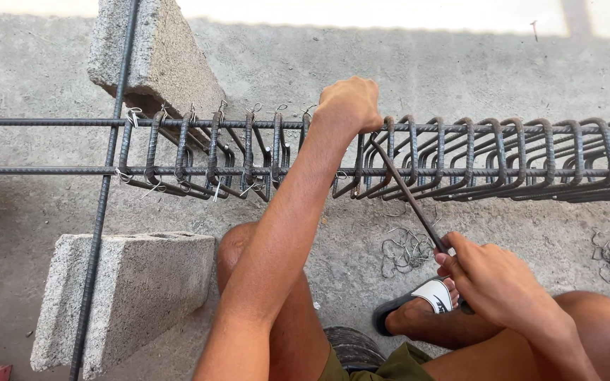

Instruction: Tying steel rebar intersections with wire using a manual hook tool

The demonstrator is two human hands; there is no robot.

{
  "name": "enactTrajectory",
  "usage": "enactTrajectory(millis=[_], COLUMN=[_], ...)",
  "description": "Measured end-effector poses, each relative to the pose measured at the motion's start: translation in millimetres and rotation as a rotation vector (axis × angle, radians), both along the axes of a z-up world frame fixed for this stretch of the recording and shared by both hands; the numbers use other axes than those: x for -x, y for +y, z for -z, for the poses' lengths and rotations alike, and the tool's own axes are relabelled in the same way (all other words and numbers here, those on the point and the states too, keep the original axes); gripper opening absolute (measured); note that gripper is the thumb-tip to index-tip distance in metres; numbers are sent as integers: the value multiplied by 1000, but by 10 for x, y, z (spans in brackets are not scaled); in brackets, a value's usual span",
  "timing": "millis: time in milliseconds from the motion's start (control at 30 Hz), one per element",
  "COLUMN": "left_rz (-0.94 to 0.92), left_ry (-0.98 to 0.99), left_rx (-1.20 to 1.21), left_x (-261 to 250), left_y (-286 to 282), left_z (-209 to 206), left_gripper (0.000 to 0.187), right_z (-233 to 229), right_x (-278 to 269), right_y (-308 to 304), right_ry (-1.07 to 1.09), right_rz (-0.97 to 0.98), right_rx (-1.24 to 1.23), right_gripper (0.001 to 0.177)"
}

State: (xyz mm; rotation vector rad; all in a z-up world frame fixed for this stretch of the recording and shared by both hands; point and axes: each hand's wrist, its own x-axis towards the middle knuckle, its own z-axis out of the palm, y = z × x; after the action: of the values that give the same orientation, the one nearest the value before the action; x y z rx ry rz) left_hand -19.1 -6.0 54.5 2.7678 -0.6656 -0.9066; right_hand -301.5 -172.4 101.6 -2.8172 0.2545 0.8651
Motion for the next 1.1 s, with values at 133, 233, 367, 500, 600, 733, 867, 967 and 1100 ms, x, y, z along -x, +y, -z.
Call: enactTrajectory(millis=[133,233,367,500,600,733,867,967,1100], left_rz=[13,-18,-149,-206,-203,-229,-263,-297,-373], left_ry=[8,54,164,173,165,184,87,63,117], left_rx=[35,114,284,395,451,521,640,657,693], left_x=[-33,-28,-3,-61,-51,-59,-76,-98,-31], left_y=[1,68,111,119,163,179,151,103,152], left_z=[95,64,0,66,70,185,388,505,345], left_gripper=[16,7,17,24,21,13,20,26,35], right_z=[133,225,96,26,119,65,116,182,419], right_x=[-13,-18,-31,-25,19,67,73,94,131], right_y=[-6,-23,69,164,190,383,454,468,399], right_ry=[41,58,49,82,87,-2,-2,-17,-78], right_rz=[-51,-83,-6,34,15,62,136,193,300], right_rx=[50,182,408,436,349,225,165,111,-98], right_gripper=[24,25,26,37,40,40,38,38,38])
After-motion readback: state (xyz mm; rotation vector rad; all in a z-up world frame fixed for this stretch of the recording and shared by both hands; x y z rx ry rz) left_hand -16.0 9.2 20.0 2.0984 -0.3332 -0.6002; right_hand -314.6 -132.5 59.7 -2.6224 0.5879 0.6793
